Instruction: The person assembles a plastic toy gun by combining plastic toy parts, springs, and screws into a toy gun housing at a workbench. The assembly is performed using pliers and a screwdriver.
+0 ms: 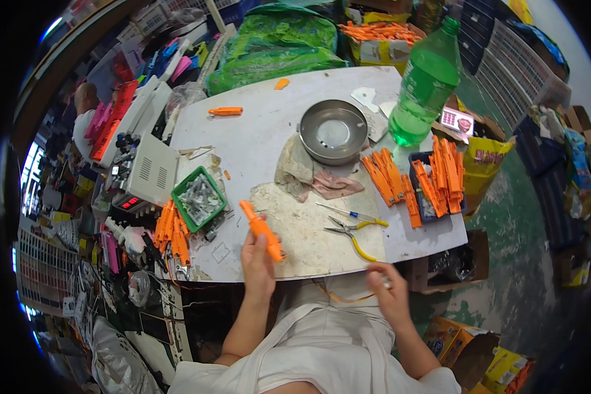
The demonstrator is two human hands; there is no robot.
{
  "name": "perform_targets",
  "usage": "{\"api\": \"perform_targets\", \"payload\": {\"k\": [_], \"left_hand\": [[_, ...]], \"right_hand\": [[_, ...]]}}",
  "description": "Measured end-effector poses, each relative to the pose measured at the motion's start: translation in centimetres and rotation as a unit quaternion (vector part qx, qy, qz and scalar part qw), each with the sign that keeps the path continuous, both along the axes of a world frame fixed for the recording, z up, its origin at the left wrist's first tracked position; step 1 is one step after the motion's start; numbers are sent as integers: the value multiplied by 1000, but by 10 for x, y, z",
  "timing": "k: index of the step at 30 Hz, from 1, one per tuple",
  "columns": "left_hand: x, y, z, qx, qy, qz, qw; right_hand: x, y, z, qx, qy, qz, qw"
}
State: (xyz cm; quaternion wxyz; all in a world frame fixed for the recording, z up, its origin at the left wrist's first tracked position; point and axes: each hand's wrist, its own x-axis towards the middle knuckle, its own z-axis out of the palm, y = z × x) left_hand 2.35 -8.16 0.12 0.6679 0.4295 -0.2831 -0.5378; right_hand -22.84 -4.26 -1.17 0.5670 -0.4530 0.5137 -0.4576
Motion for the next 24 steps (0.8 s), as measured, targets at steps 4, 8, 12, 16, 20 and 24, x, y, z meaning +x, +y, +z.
{"api": "perform_targets", "payload": {"k": [4,8,12,16,20,24], "left_hand": [[-6,4,8,15,12,22,1000],[-25,7,-1,34,74,-88,993],[-36,13,4,51,94,-207,973],[-28,24,14,62,70,-225,970],[-10,31,14,76,25,-184,980],[0,32,11,90,-9,-225,970]], "right_hand": [[-39,14,-13,-207,453,-148,854],[-10,-16,5,-307,421,-115,846],[26,-90,3,-348,478,-38,805],[35,-116,3,-323,496,51,805],[37,-81,36,-46,129,122,983],[46,-55,55,-73,79,144,984]]}}
